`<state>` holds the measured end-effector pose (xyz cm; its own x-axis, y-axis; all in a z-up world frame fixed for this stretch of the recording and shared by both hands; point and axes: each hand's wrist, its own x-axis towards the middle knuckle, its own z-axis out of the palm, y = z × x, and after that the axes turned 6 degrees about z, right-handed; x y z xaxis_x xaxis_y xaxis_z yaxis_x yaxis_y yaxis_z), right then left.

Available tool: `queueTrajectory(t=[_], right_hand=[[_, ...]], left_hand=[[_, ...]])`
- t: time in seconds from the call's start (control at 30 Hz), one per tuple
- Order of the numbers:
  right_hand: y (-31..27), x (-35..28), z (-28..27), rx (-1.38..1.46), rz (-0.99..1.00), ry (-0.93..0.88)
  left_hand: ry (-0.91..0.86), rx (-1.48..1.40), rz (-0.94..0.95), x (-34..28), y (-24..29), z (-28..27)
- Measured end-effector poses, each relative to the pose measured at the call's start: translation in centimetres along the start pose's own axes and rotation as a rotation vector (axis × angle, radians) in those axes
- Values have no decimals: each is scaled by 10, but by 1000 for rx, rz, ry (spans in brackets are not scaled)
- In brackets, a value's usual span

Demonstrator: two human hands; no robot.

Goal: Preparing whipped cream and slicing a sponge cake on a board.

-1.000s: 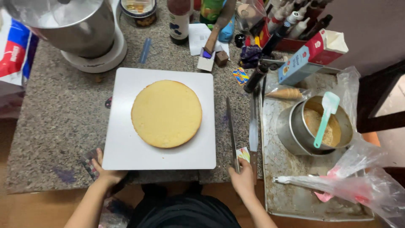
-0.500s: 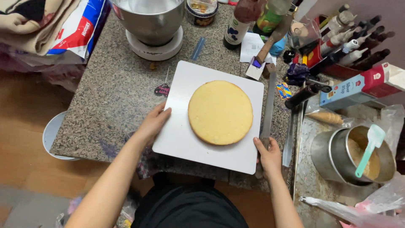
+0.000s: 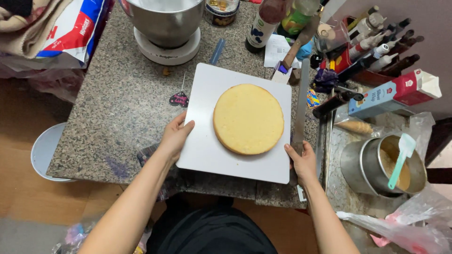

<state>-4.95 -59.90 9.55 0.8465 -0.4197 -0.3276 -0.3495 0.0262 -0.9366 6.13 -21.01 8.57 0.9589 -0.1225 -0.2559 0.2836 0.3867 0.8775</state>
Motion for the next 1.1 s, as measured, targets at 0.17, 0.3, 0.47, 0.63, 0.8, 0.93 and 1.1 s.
queueTrajectory(t=[0.17, 0.3, 0.47, 0.63, 0.8, 0.93, 1.1], right_hand=[[-9, 26, 5, -73, -74, 30], [5, 40, 5, 11, -68, 37], [25, 48, 2, 197, -105, -54], [26, 53, 2, 149, -116, -43], [34, 56, 1, 160, -137, -41], [35, 52, 4, 195, -134, -39], [35, 49, 5, 223, -157, -52]], left_hand=[[15, -28, 25, 23, 4, 6], [-14, -19, 36, 26, 15, 10], [24, 96, 26, 17, 19, 15], [25, 191, 72, 8, 15, 15], [201, 1168, 401, -27, 12, 40], [-57, 1799, 641, -79, 0, 79], [-675, 1588, 584, -154, -13, 128]])
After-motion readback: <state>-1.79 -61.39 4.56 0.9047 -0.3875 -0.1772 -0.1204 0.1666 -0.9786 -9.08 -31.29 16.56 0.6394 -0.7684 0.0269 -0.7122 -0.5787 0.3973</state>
